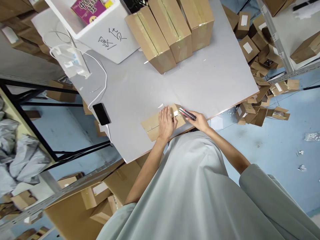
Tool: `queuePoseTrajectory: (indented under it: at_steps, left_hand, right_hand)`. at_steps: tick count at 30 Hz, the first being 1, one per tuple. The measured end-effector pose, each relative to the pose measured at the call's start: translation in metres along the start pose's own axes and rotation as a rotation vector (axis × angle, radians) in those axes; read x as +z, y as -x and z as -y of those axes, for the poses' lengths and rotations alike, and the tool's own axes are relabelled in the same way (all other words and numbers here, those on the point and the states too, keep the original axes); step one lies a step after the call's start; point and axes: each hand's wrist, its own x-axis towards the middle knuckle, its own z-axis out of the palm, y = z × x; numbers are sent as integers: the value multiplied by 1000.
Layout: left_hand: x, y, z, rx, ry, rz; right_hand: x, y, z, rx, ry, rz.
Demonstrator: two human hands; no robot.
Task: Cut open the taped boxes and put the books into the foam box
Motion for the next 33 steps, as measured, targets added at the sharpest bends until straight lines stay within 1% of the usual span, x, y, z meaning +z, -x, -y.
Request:
queuePoseTrajectory:
  at_steps: [5,11,14,17,20,23,25,28,31,33]
  left_hand:
    - [2,1,2,32,-13,4]
    - [2,-2,-2,-10,49,12]
    - [1,-2,-4,-31,46,12]
    - [1,0,-4,-16,42,34]
    - [1,2,-3,0,46,56]
    - [1,3,-3,-13,59,50]
    - [0,1,-5,-17,65,46]
    - [-7,-5,-10,0,47,58]
    - [-21,-14,-10,-14,12,45]
    - [-35,-21,-3,-95,-20,-14]
  right_hand:
    - [-12,-3,9,-101,129,63]
    - [-30,-4,13,-185,215,179]
    - [-36,3,11,-192,259,216]
    - [-40,14,10,-189,278,223]
    - [-44,27,11,-181,268,247]
    - [-46,40,10,-172,256,292]
    - [-45,47,7,-138,260,268]
    - [-41,55,-3,-6,245,130]
    - [-38,58,-16,134,206,-6]
    - [-37,57,-22,184,182,-58]
